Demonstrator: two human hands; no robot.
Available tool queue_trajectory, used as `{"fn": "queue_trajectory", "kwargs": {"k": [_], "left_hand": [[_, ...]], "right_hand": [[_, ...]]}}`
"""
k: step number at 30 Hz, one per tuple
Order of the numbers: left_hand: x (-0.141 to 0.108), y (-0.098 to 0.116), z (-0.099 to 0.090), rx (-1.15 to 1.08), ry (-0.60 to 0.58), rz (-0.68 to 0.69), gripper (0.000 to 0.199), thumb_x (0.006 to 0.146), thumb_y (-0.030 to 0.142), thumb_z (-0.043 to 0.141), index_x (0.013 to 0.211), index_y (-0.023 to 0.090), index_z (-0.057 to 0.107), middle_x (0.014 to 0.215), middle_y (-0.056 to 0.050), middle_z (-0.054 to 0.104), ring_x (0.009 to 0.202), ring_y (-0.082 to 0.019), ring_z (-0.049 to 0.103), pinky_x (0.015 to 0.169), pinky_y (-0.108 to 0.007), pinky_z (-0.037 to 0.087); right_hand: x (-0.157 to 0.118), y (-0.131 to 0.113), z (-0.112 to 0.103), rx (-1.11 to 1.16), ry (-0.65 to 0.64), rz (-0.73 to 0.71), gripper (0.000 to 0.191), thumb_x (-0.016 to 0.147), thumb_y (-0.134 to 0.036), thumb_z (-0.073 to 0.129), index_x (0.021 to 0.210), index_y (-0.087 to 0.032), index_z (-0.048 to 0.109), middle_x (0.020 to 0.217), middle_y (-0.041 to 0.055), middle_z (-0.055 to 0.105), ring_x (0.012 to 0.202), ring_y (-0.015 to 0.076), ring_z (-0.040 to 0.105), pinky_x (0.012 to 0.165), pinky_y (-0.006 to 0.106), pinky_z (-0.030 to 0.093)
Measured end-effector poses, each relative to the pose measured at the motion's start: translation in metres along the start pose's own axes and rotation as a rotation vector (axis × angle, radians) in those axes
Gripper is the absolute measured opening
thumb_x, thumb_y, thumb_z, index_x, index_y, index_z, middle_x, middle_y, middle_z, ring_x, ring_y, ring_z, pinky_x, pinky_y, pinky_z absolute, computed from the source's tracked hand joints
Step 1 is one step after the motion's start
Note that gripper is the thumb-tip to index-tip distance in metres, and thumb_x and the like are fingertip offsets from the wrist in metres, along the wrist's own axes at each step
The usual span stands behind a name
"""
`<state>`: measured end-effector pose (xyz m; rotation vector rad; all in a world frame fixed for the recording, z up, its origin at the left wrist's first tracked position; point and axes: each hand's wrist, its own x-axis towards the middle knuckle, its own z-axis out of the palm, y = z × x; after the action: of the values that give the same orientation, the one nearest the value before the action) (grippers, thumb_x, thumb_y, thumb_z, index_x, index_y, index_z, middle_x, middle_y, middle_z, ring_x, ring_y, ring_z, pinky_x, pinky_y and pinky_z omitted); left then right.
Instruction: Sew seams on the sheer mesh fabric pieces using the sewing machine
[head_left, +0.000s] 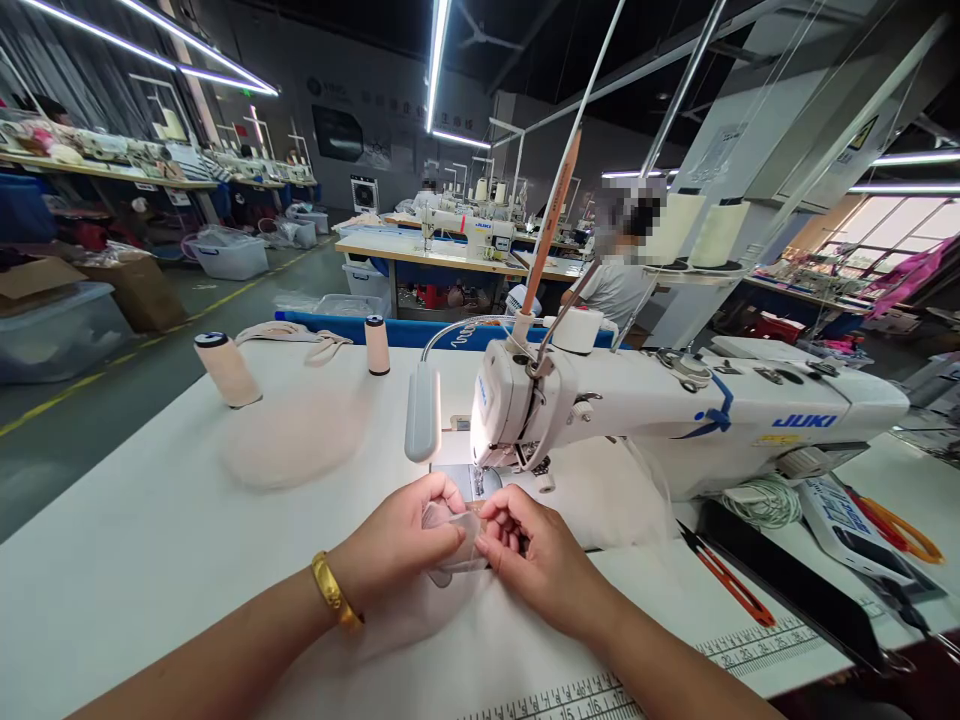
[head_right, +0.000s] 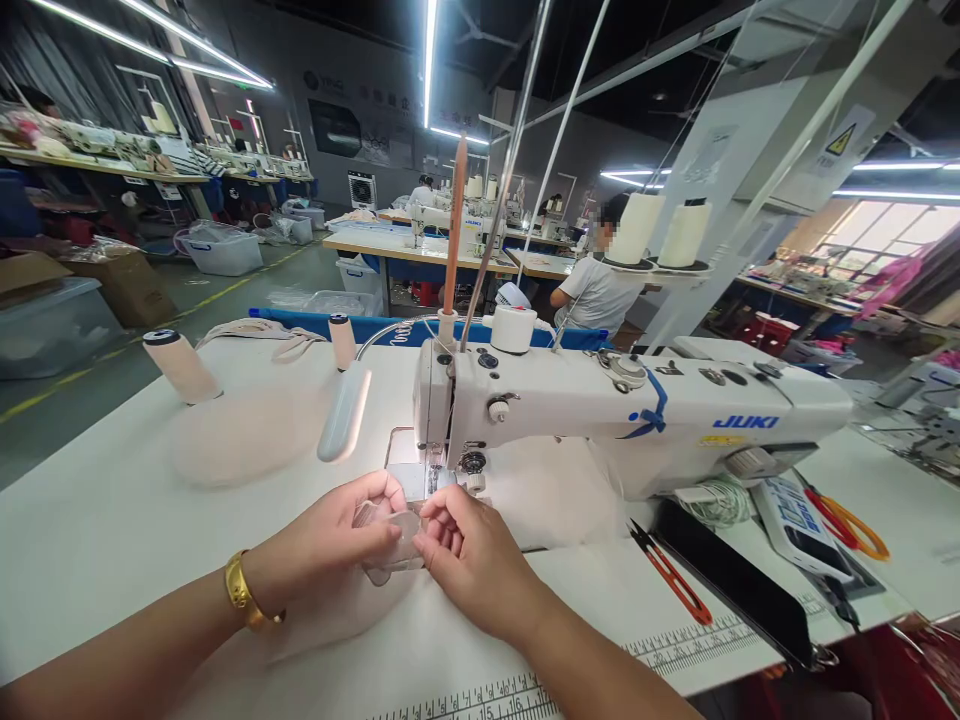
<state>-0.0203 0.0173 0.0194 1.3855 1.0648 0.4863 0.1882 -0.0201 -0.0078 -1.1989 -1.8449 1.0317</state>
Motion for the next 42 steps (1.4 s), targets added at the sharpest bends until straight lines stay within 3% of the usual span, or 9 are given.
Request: {"fn": "queue_trajectory", "kwargs": {"k": [4, 7, 9, 12, 15, 19, 22, 29, 42], "left_hand": [[-0.004, 0.003, -0.002, 0.285, 0.028, 0.096, 0.028, 0.079, 0.048, 0.062, 0.079, 0.02, 0.059, 0.074, 0.0, 0.063, 0.069, -0.019, 0.062, 0.062, -0.029, 0.047], [-0.008, 0.008, -0.009, 0.681, 0.15, 0.229, 0.022, 0.081, 0.037, 0.054, 0.068, 0.02, 0.059, 0.077, -0.003, 0.061, 0.075, -0.021, 0.056, 0.066, -0.031, 0.041], [-0.011, 0.011, -0.01, 0.771, 0.16, 0.267, 0.012, 0.079, 0.031, 0.055, 0.077, 0.021, 0.062, 0.08, -0.002, 0.062, 0.077, -0.021, 0.054, 0.068, -0.032, 0.039], [-0.013, 0.012, -0.006, 0.75, 0.112, 0.26, 0.013, 0.081, 0.034, 0.061, 0.086, 0.022, 0.062, 0.08, 0.0, 0.065, 0.076, -0.02, 0.055, 0.068, -0.03, 0.037], [-0.01, 0.007, -0.002, 0.663, 0.051, 0.202, 0.022, 0.085, 0.044, 0.061, 0.08, 0.022, 0.06, 0.076, 0.001, 0.064, 0.071, -0.019, 0.054, 0.065, -0.029, 0.035], [-0.004, 0.001, 0.0, 0.404, -0.026, 0.148, 0.026, 0.083, 0.046, 0.062, 0.075, 0.021, 0.064, 0.074, 0.001, 0.067, 0.073, -0.019, 0.059, 0.067, -0.027, 0.042], [-0.003, 0.003, 0.0, 0.309, 0.001, 0.135, 0.028, 0.082, 0.046, 0.062, 0.074, 0.02, 0.068, 0.074, 0.0, 0.068, 0.074, -0.018, 0.059, 0.069, -0.027, 0.045], [-0.005, 0.002, 0.003, 0.322, 0.092, 0.14, 0.031, 0.082, 0.048, 0.06, 0.077, 0.02, 0.071, 0.069, 0.002, 0.061, 0.067, -0.016, 0.051, 0.063, -0.025, 0.039], [-0.003, -0.009, 0.01, 0.477, 0.116, 0.241, 0.04, 0.091, 0.054, 0.053, 0.071, 0.02, 0.062, 0.066, 0.001, 0.06, 0.065, -0.017, 0.052, 0.062, -0.028, 0.04]], "right_hand": [[-0.002, -0.001, 0.0, -0.018, -0.001, -0.032, 0.014, 0.095, -0.029, 0.061, 0.108, -0.024, 0.057, 0.085, -0.0017, 0.065, 0.074, 0.0145, 0.058, 0.066, 0.026, 0.047], [-0.003, -0.001, 0.0, -0.025, 0.01, -0.047, 0.015, 0.094, -0.027, 0.062, 0.109, -0.025, 0.057, 0.088, -0.0002, 0.067, 0.078, 0.0159, 0.06, 0.068, 0.027, 0.049], [-0.003, -0.001, 0.002, -0.024, -0.001, -0.056, 0.015, 0.094, -0.025, 0.061, 0.109, -0.025, 0.057, 0.089, 0.0002, 0.067, 0.08, 0.0169, 0.061, 0.069, 0.028, 0.05], [-0.002, -0.002, 0.004, -0.027, -0.008, -0.095, 0.014, 0.093, -0.022, 0.059, 0.106, -0.025, 0.058, 0.089, 0.0, 0.067, 0.082, 0.0169, 0.061, 0.071, 0.029, 0.051], [-0.002, -0.003, 0.004, -0.002, -0.002, -0.104, 0.01, 0.094, -0.022, 0.058, 0.103, -0.025, 0.058, 0.089, -0.0007, 0.066, 0.081, 0.0159, 0.061, 0.072, 0.029, 0.05], [-0.001, -0.002, 0.002, 0.042, 0.019, -0.045, 0.013, 0.093, -0.025, 0.062, 0.105, -0.024, 0.057, 0.09, -0.0007, 0.066, 0.081, 0.0158, 0.061, 0.072, 0.028, 0.05], [-0.002, -0.002, 0.001, 0.055, 0.003, -0.004, 0.021, 0.09, -0.026, 0.067, 0.109, -0.024, 0.058, 0.098, 0.0009, 0.066, 0.082, 0.0157, 0.06, 0.072, 0.028, 0.051], [0.0, -0.003, 0.002, 0.026, 0.029, -0.011, 0.004, 0.095, -0.026, 0.06, 0.097, -0.023, 0.059, 0.085, -0.001, 0.063, 0.076, 0.0153, 0.058, 0.065, 0.026, 0.046], [0.001, -0.001, 0.006, -0.124, 0.124, -0.161, 0.013, 0.096, -0.021, 0.058, 0.083, -0.023, 0.055, 0.076, -0.0045, 0.059, 0.068, 0.0131, 0.053, 0.071, 0.028, 0.042]]}}
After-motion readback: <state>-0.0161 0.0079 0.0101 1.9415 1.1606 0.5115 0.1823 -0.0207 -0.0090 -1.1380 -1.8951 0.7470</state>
